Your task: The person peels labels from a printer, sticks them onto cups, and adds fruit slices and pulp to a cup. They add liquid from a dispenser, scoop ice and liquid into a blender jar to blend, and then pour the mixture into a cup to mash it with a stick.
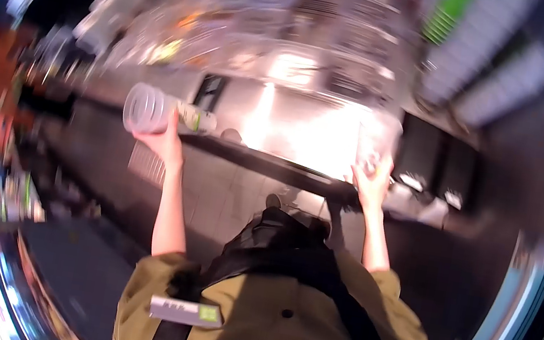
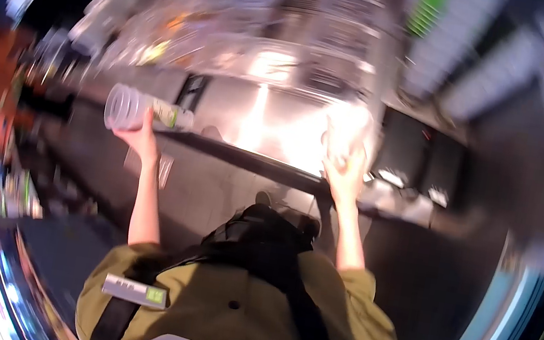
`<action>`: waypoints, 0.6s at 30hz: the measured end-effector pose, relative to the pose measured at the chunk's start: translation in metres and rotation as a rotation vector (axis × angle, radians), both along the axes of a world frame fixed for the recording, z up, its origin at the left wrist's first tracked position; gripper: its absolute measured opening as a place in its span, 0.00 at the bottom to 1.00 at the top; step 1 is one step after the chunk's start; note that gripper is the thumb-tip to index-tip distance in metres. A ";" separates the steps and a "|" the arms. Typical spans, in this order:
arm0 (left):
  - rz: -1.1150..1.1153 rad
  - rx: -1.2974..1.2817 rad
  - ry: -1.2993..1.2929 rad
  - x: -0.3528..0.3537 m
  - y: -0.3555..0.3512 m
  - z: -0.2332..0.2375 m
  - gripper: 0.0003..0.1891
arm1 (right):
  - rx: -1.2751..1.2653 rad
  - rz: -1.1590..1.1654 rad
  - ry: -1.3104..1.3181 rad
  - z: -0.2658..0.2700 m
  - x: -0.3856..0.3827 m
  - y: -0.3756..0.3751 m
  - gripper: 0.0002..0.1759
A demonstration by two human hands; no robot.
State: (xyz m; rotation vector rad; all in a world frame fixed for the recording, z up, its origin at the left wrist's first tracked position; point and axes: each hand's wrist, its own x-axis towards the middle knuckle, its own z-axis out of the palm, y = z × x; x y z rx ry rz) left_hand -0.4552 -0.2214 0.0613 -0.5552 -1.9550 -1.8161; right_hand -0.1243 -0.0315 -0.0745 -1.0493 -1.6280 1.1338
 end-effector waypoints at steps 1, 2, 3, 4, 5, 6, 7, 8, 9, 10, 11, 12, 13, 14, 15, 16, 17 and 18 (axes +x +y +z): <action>0.074 0.041 0.024 -0.031 -0.025 -0.004 0.50 | -0.091 0.074 0.063 -0.011 -0.012 -0.016 0.43; 0.139 0.084 0.053 -0.059 -0.051 -0.009 0.50 | -0.132 0.115 0.126 -0.016 -0.027 -0.028 0.45; 0.243 0.060 0.050 -0.076 -0.076 -0.006 0.50 | -0.108 0.194 0.026 0.002 -0.043 -0.041 0.45; 0.326 0.038 0.039 -0.092 -0.095 -0.008 0.50 | -0.074 0.252 -0.076 0.024 -0.059 -0.052 0.45; 0.367 0.103 0.086 -0.117 -0.116 -0.018 0.49 | -0.071 0.336 -0.062 0.034 -0.082 -0.062 0.42; 0.397 0.113 0.074 -0.135 -0.134 -0.021 0.50 | -0.070 0.410 -0.048 0.041 -0.110 -0.071 0.40; 0.420 0.122 0.064 -0.155 -0.151 -0.023 0.50 | -0.129 0.507 0.005 0.055 -0.142 -0.081 0.43; 0.437 0.131 0.060 -0.178 -0.166 -0.026 0.50 | -0.075 0.608 0.001 0.060 -0.176 -0.088 0.42; 0.524 0.076 0.039 -0.206 -0.182 -0.029 0.49 | -0.120 0.676 0.014 0.051 -0.211 -0.098 0.43; 0.508 0.101 0.055 -0.241 -0.197 -0.035 0.50 | -0.169 0.743 0.025 0.042 -0.250 -0.109 0.43; 0.491 0.122 0.079 -0.279 -0.211 -0.046 0.50 | -0.090 0.830 0.028 0.052 -0.293 -0.121 0.43; 0.464 0.133 0.107 -0.325 -0.227 -0.052 0.50 | -0.102 0.901 0.054 0.048 -0.339 -0.138 0.43; 0.468 0.127 0.078 -0.372 -0.236 -0.056 0.52 | -0.116 0.960 0.091 0.044 -0.388 -0.159 0.43; 0.396 0.099 0.199 -0.419 -0.241 -0.057 0.53 | -0.106 1.005 0.139 0.043 -0.446 -0.175 0.43; 0.456 0.010 0.191 -0.471 -0.243 -0.059 0.54 | -0.089 0.997 0.080 0.029 -0.495 -0.195 0.44; 0.521 -0.098 0.137 -0.499 -0.244 -0.065 0.54 | -0.203 0.998 0.080 0.046 -0.532 -0.214 0.42; 0.502 -0.101 0.045 -0.530 -0.239 -0.063 0.55 | -0.270 1.048 0.060 0.051 -0.562 -0.223 0.41; 0.487 -0.104 -0.030 -0.557 -0.233 -0.054 0.55 | -0.335 1.100 0.058 0.056 -0.584 -0.231 0.40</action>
